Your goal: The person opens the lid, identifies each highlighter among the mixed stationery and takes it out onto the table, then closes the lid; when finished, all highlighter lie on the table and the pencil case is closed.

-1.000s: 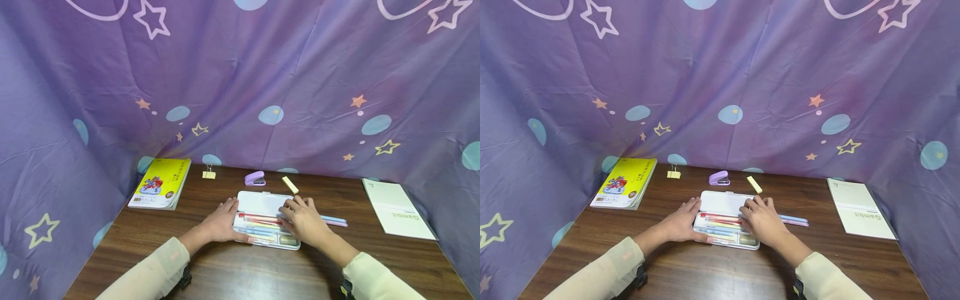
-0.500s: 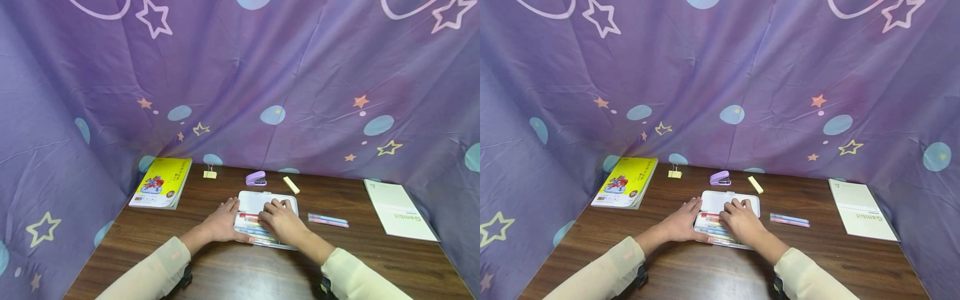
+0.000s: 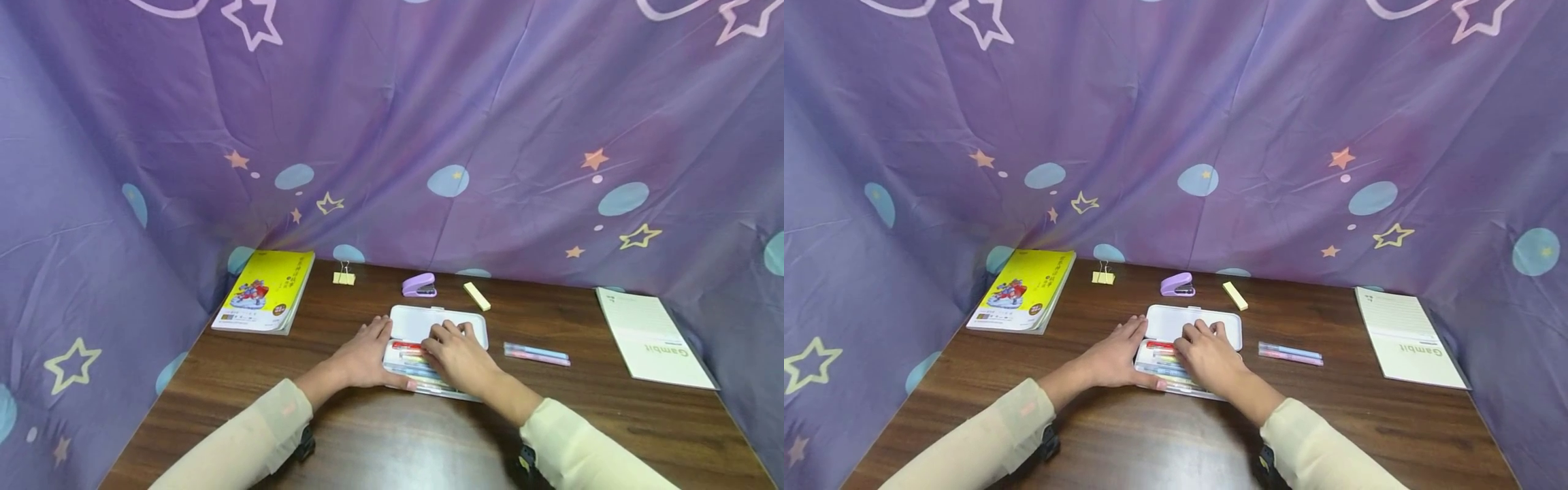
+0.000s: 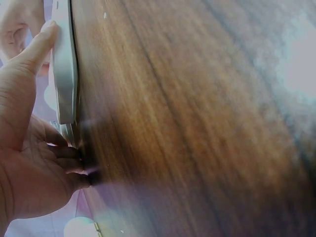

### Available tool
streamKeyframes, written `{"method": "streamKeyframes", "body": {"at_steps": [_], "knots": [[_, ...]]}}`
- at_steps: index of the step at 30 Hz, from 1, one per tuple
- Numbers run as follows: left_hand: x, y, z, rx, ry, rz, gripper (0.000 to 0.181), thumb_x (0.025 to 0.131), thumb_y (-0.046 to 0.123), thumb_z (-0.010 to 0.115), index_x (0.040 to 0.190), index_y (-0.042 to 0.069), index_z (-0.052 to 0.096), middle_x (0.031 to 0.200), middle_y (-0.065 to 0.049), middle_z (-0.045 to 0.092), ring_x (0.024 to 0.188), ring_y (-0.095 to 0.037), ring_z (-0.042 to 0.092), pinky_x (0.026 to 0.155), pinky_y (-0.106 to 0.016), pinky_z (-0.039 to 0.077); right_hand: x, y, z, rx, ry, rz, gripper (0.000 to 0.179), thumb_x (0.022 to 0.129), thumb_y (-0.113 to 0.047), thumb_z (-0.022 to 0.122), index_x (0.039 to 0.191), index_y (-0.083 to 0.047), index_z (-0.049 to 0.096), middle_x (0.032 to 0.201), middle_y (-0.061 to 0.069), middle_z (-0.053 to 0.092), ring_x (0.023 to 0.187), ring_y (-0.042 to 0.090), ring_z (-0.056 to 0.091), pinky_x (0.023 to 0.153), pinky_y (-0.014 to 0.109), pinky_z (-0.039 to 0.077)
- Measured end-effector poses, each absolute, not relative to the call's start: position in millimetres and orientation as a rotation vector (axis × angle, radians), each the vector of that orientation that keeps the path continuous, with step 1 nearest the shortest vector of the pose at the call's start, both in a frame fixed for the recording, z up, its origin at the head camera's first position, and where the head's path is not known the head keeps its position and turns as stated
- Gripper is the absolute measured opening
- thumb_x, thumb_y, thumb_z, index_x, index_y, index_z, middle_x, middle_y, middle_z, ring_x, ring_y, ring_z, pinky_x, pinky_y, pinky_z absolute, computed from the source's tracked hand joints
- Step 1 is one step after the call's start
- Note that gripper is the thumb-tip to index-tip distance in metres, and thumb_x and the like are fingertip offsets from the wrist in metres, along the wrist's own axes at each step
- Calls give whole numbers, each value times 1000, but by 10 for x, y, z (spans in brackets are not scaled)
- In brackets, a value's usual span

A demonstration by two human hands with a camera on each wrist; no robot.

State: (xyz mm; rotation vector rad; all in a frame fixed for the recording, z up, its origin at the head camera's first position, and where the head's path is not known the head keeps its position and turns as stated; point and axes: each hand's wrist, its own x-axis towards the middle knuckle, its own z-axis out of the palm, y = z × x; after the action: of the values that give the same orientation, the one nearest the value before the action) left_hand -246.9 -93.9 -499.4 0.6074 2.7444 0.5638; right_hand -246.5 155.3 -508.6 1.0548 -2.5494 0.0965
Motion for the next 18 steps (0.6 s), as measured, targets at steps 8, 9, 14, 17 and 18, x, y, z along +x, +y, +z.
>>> {"method": "streamKeyframes", "body": {"at_steps": [8,9,14,17,18], "knots": [[-2478,-933,-4990,598,2745,552,143,80,87,78,175,-2,19,185,-23,17,173,-41,17,142,-52,22,-2464,1541,-5058,1036,-2565,63,9,100,-28,83,102,-21,78,100,-4,66,97,20,60,85,47,52],[-2477,-933,-4991,600,2745,552,143,80,88,78,175,-2,18,185,-23,17,173,-41,17,142,-52,22,-2466,1541,-5058,1036,-2564,63,8,100,-28,83,101,-21,78,100,-4,66,97,20,60,85,48,52],[-2469,-932,-4990,599,2741,553,144,80,88,77,175,-2,18,185,-23,17,173,-40,16,142,-52,22,-2481,1548,-5061,1051,-2535,68,9,100,-27,83,98,-21,77,99,-3,66,96,21,59,87,50,52],[-2467,-932,-4984,599,2743,549,144,80,88,77,175,-2,18,185,-23,17,173,-40,16,142,-52,21,-2492,1563,-5055,1055,-2496,54,11,99,-27,85,97,-21,77,98,-3,66,95,21,59,87,51,52],[-2467,-932,-4982,598,2744,545,144,80,89,77,175,-2,18,185,-23,17,173,-40,16,142,-52,21,-2497,1571,-5051,1053,-2482,47,11,98,-28,85,97,-21,77,98,-3,66,95,21,59,87,51,51]]}}
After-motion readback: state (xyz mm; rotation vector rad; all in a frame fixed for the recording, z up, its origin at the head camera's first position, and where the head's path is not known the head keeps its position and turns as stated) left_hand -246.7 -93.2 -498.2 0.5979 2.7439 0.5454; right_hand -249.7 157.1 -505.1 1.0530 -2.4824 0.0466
